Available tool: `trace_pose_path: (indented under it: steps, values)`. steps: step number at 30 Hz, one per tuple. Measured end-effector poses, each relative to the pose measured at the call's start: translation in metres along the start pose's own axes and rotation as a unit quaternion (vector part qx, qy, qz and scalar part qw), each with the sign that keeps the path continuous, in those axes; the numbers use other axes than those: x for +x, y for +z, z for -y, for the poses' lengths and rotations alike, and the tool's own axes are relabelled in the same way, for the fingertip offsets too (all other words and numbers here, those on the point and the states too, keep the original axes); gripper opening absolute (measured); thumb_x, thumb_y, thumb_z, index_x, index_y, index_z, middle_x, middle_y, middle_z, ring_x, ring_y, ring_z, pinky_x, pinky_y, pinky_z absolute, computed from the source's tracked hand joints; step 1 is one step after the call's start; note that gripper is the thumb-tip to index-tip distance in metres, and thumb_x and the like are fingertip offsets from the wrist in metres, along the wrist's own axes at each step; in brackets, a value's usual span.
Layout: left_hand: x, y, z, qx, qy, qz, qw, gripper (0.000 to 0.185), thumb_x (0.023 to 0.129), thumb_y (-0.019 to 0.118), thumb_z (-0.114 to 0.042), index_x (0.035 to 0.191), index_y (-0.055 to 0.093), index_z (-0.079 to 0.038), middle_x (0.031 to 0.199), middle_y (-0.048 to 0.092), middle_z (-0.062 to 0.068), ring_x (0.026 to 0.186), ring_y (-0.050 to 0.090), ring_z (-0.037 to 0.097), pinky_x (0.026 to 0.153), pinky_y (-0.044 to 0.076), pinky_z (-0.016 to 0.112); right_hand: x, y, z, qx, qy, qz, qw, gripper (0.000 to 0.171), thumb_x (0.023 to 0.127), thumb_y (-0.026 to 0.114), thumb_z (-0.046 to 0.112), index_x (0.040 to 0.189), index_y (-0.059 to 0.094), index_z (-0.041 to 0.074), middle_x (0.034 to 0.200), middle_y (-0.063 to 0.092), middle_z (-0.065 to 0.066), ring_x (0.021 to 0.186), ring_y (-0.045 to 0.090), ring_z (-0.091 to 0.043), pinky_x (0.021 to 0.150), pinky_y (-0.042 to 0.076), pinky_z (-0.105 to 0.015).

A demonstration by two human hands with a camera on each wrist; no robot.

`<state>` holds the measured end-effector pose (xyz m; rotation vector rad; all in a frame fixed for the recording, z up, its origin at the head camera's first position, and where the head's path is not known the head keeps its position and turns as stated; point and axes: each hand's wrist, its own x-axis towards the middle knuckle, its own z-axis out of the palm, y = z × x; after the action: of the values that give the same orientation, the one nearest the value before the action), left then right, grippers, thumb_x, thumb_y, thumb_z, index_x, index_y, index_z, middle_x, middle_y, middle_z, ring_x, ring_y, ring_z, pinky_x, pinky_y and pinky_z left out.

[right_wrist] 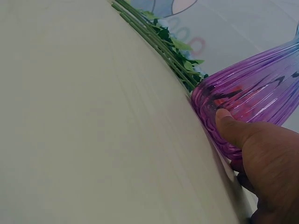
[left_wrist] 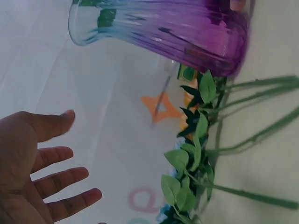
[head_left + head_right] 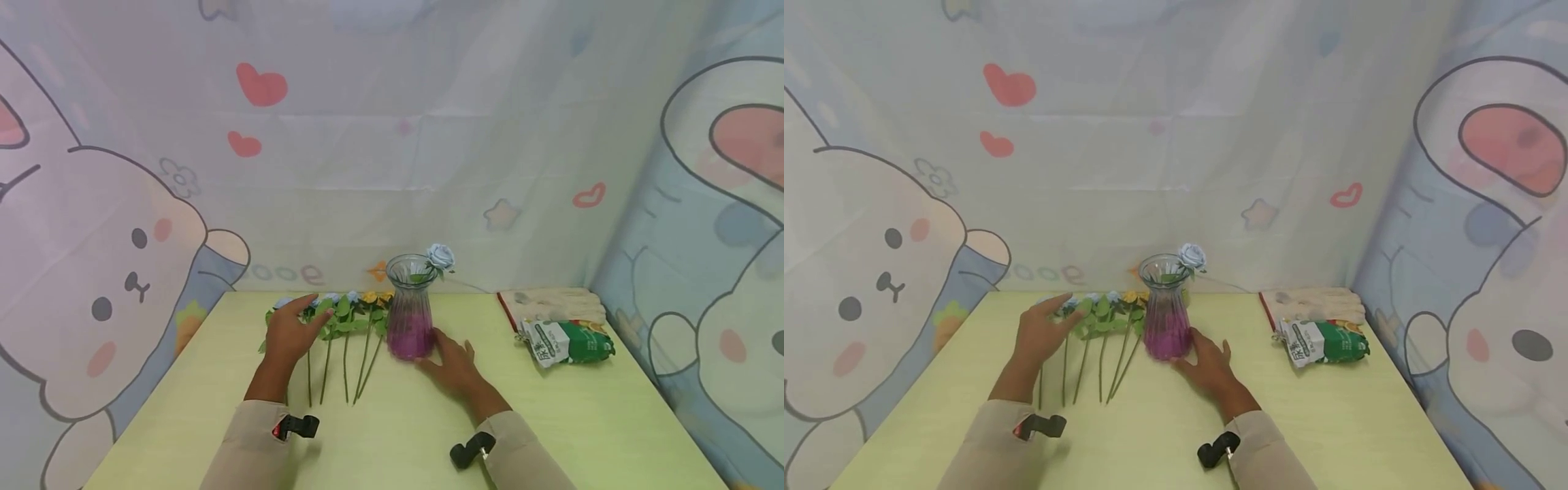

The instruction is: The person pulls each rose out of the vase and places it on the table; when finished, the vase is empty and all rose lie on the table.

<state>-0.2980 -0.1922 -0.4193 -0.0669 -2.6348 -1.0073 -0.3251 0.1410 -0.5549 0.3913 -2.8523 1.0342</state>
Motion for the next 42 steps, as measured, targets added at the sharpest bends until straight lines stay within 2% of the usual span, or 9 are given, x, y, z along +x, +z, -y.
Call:
trace_pose_path:
  steps: [3,8,13,20,25,30,34,38,42]
  values:
    - [0.004,0.001,-0.012,-0.03,0.024,0.002,0.9993,0.062,0.091,0.066,-0.053,0.144,0.054,-0.022,0.15,0.051,0.012,0.137,0.049,0.037,0.105,0.045,0.059,0.0,0.0,-0.001,-0.003,0.002,0.0,1.0,0.084,0.091,0.057,0.065,0.157,0.028,0.021,0.158,0.039,0.001,0.149,0.035,-0.022,0.121,-0.001,-0.064]
    - [0.008,0.004,-0.031,-0.087,0.05,0.007,0.9949,0.06,0.09,0.068,-0.053,0.142,0.055,-0.026,0.15,0.051,0.006,0.134,0.053,0.033,0.104,0.045,0.059,-0.001,0.003,-0.004,0.0,0.002,-0.002,1.0,0.085,0.091,0.056,0.066,0.157,0.029,0.021,0.158,0.04,0.001,0.148,0.036,-0.022,0.12,-0.002,-0.064]
    - [0.013,0.01,-0.052,-0.123,0.073,0.011,0.9897,0.058,0.089,0.07,-0.05,0.14,0.057,-0.027,0.147,0.055,0.004,0.134,0.052,0.032,0.107,0.043,0.06,-0.001,0.006,-0.008,-0.005,0.003,-0.003,1.0,0.085,0.09,0.056,0.068,0.157,0.029,0.022,0.158,0.041,0.001,0.148,0.037,-0.022,0.12,-0.001,-0.064]
    - [0.019,0.026,-0.086,-0.118,0.109,0.025,0.9866,0.053,0.089,0.072,-0.046,0.136,0.062,-0.024,0.145,0.054,0.005,0.137,0.049,0.032,0.108,0.043,0.057,-0.003,0.004,-0.003,-0.006,0.0,-0.007,1.0,0.084,0.09,0.057,0.065,0.156,0.03,0.02,0.157,0.042,0.0,0.147,0.039,-0.023,0.12,0.0,-0.065]
    - [0.022,0.038,-0.106,-0.125,0.123,0.024,0.9842,0.051,0.089,0.073,-0.043,0.132,0.066,-0.017,0.15,0.045,0.007,0.14,0.044,0.034,0.107,0.043,0.059,-0.004,0.0,0.003,0.001,-0.015,-0.015,1.0,0.082,0.091,0.061,0.061,0.156,0.033,0.019,0.156,0.044,-0.002,0.146,0.041,-0.025,0.118,0.002,-0.068]
    - [0.023,0.05,-0.121,-0.133,0.116,0.006,0.9842,0.046,0.088,0.073,-0.043,0.127,0.07,-0.018,0.157,0.036,0.005,0.142,0.041,0.033,0.106,0.043,0.061,-0.004,-0.002,0.006,-0.007,-0.012,-0.01,1.0,0.081,0.092,0.059,0.061,0.156,0.031,0.02,0.156,0.043,-0.001,0.146,0.04,-0.024,0.118,0.003,-0.069]
    - [0.024,0.058,-0.13,-0.136,0.097,-0.006,0.986,0.039,0.088,0.074,-0.042,0.121,0.073,-0.021,0.158,0.035,0.004,0.144,0.039,0.033,0.109,0.034,0.067,-0.004,-0.001,0.007,-0.009,-0.01,-0.008,1.0,0.081,0.092,0.059,0.06,0.156,0.031,0.02,0.157,0.043,0.0,0.147,0.039,-0.024,0.118,0.002,-0.069]
    - [0.025,0.064,-0.139,-0.129,0.066,-0.01,0.9894,0.032,0.087,0.073,-0.041,0.112,0.077,-0.022,0.157,0.038,0.006,0.143,0.04,0.037,0.108,0.026,0.074,-0.002,-0.001,0.006,-0.011,-0.008,-0.004,1.0,0.081,0.092,0.058,0.061,0.157,0.03,0.021,0.158,0.041,0.0,0.148,0.038,-0.023,0.118,0.002,-0.068]
    - [0.028,0.07,-0.146,-0.115,0.032,-0.028,0.9925,0.025,0.088,0.072,-0.04,0.104,0.08,-0.022,0.152,0.046,0.008,0.14,0.043,0.04,0.105,0.029,0.074,-0.002,-0.001,0.005,-0.014,-0.008,-0.003,1.0,0.081,0.092,0.057,0.063,0.157,0.029,0.022,0.157,0.042,0.001,0.148,0.038,-0.022,0.119,0.002,-0.067]
